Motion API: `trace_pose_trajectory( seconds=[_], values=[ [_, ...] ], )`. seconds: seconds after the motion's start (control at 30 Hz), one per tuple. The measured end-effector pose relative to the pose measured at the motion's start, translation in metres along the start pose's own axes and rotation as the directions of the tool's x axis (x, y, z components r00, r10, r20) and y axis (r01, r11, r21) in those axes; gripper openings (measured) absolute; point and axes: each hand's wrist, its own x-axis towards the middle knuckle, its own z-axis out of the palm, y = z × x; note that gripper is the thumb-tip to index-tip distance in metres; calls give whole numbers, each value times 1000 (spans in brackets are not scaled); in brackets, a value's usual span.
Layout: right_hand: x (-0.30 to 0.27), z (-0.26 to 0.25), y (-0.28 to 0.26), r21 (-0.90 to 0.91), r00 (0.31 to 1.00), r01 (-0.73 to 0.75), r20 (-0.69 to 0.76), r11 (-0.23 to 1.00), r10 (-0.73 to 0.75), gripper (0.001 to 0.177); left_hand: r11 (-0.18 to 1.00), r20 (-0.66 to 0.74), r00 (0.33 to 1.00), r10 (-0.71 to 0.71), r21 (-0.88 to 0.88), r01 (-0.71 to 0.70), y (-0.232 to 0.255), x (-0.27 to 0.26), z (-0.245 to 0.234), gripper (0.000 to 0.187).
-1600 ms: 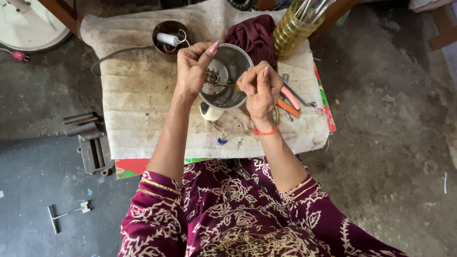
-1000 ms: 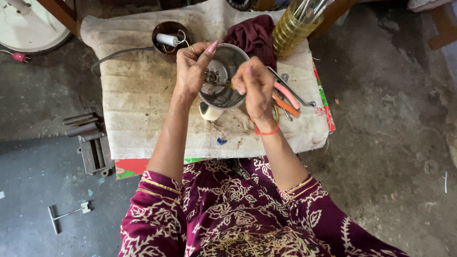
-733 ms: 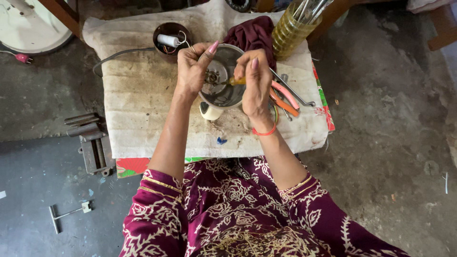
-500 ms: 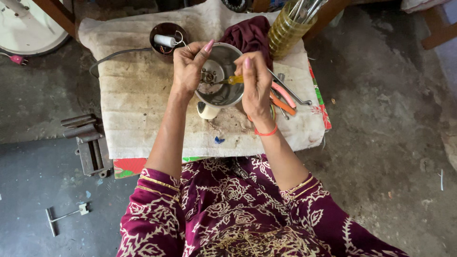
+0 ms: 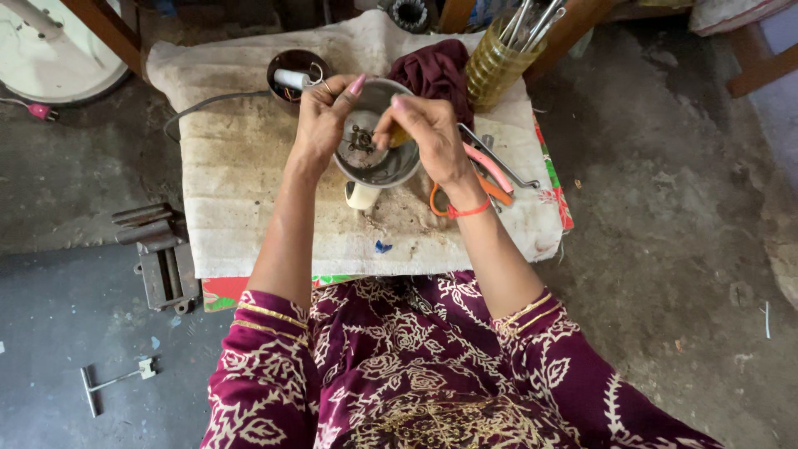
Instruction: The person works on a disassembled electric kettle motor, using a screwdriver to adjust internal components and pliers to strip and trim wires. They handle the motor stator and wires throughout the clip.
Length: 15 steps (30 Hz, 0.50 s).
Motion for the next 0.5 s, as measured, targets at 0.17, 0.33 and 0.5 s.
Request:
trace_pose_trajectory(
  seconds=[0.17,0.33,0.5],
  values=[
    [3,-4,0,-17,999,33,-10,999,-33,32,940,47,995,88,326,-98,23,0,15,26],
    [9,21,28,23,900,197,-401,980,-172,28,799,36,969,245,558,-223,23,-5,22,27],
    [13,43,37,11,884,172,-443,985,-150,24,957,54,970,238,160,-244,7,-3,22,20]
  ],
)
